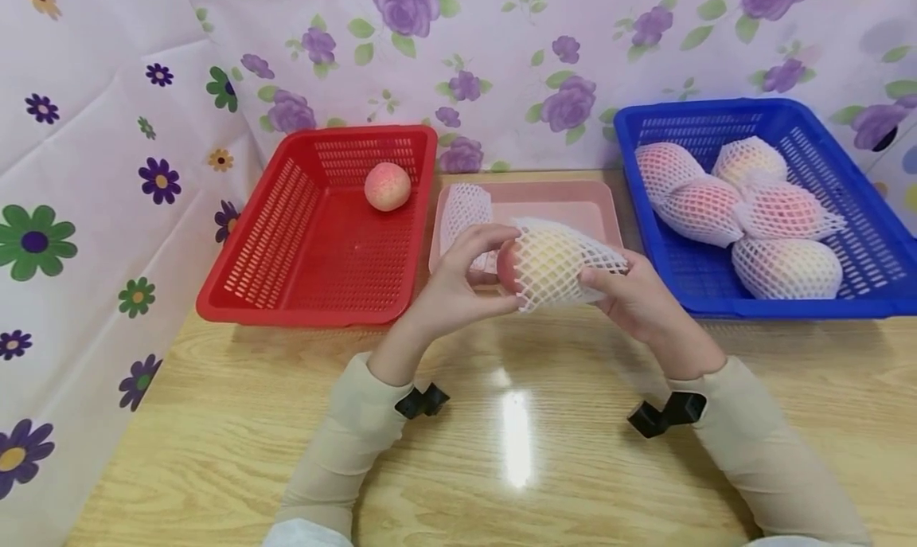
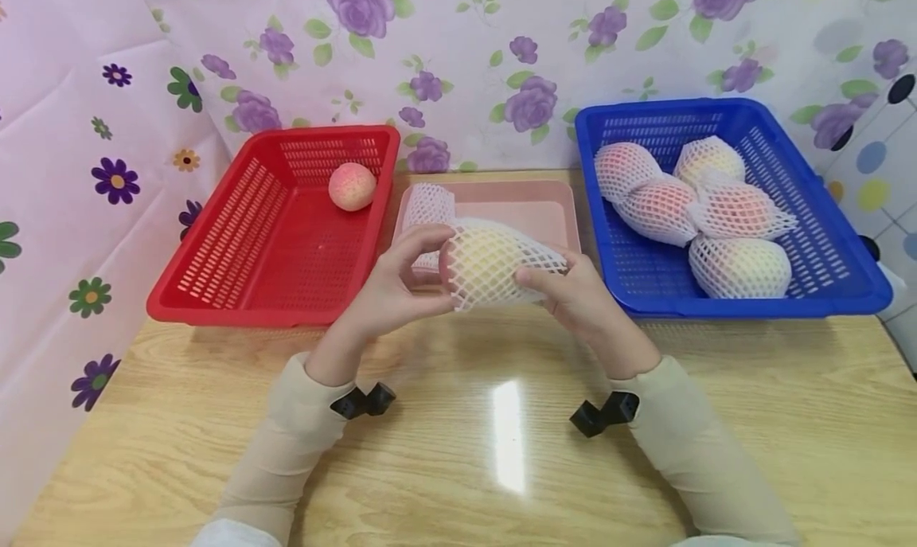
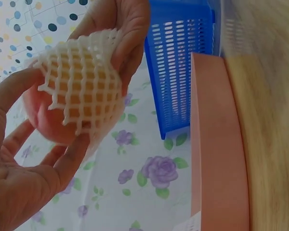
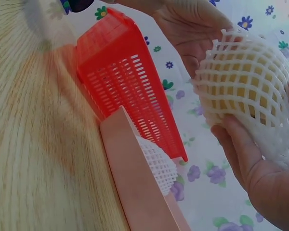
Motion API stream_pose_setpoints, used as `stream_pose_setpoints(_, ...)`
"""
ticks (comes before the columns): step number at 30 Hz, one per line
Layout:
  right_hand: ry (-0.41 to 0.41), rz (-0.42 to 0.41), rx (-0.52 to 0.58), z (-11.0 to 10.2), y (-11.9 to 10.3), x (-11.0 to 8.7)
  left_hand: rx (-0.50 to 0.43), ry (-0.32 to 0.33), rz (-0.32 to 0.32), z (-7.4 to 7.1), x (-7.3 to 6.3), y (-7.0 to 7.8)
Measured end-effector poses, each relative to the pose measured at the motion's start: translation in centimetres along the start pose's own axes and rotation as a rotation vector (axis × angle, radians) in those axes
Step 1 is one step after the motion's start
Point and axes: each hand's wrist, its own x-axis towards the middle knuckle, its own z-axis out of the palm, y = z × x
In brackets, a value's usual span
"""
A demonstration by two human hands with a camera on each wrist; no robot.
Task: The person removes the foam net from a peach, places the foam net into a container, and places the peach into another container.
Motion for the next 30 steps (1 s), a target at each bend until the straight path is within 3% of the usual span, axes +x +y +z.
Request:
stream_pose_setpoints(8, 0.132, 0.032, -0.018, 1.1, 0.1, 0.2, 0.039, 0.093, -0.043, 0.8, -0.3, -0.2)
stream_pose_setpoints(14, 0.149, 0.043, -0.093, 1.3, -0.1, 0.1, 0.070, 0.089, -0.076, 1.1, -0.3, -0.5)
stream_pose_setpoints(18, 0.140, 0.025, -0.081, 1.4, -0.2, -0.1, 0.079, 0.121, -0.071, 1.2, -0.2, -0.5)
stream_pose_setpoints(25, 0.047, -0.026, 0.121, 1.8, -0.2, -0.5, -0.077, 0.237, -0.063, 1.8, 0.0, -0.2)
stream_pose_setpoints(30, -0.005, -0.002, 0.249, 2.0, 0.5, -0.3, -0.073, 0.291, -0.021, 2.1, 0.0, -0.3)
